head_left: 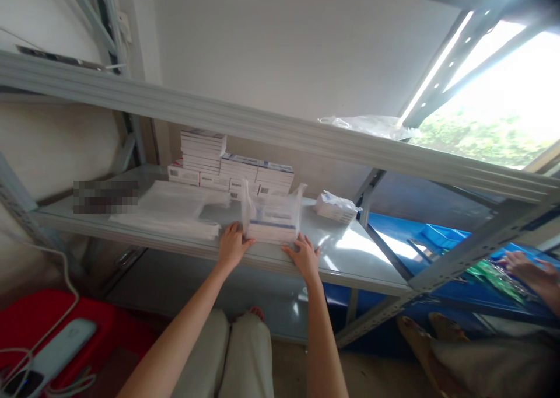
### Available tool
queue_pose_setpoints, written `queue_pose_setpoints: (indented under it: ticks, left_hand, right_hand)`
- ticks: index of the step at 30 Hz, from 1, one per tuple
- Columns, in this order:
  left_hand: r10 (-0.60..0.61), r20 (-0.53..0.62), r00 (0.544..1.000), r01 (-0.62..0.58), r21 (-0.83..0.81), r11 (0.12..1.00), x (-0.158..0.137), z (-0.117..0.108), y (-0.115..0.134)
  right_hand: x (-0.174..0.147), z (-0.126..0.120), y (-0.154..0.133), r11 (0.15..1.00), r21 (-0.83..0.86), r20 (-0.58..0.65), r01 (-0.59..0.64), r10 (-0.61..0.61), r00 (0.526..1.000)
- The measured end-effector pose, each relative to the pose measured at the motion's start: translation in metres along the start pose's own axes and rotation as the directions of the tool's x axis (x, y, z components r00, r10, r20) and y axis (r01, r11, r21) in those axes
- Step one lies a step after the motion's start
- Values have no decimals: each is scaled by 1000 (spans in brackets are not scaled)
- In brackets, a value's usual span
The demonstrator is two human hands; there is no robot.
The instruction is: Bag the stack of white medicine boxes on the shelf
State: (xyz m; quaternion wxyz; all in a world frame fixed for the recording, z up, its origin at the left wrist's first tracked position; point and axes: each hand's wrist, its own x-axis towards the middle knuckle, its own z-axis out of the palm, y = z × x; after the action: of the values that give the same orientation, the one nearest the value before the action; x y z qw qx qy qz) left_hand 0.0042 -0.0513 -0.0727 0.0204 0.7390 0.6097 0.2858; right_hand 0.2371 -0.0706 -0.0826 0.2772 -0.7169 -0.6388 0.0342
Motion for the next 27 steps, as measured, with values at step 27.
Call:
queue_pose_setpoints:
  ticks: [27]
  left_hand:
    - [-56,-180,982,-90,-708,701,38,-44,3]
  right_hand:
    - [45,-25,-4,697,715,-208,60,130,969]
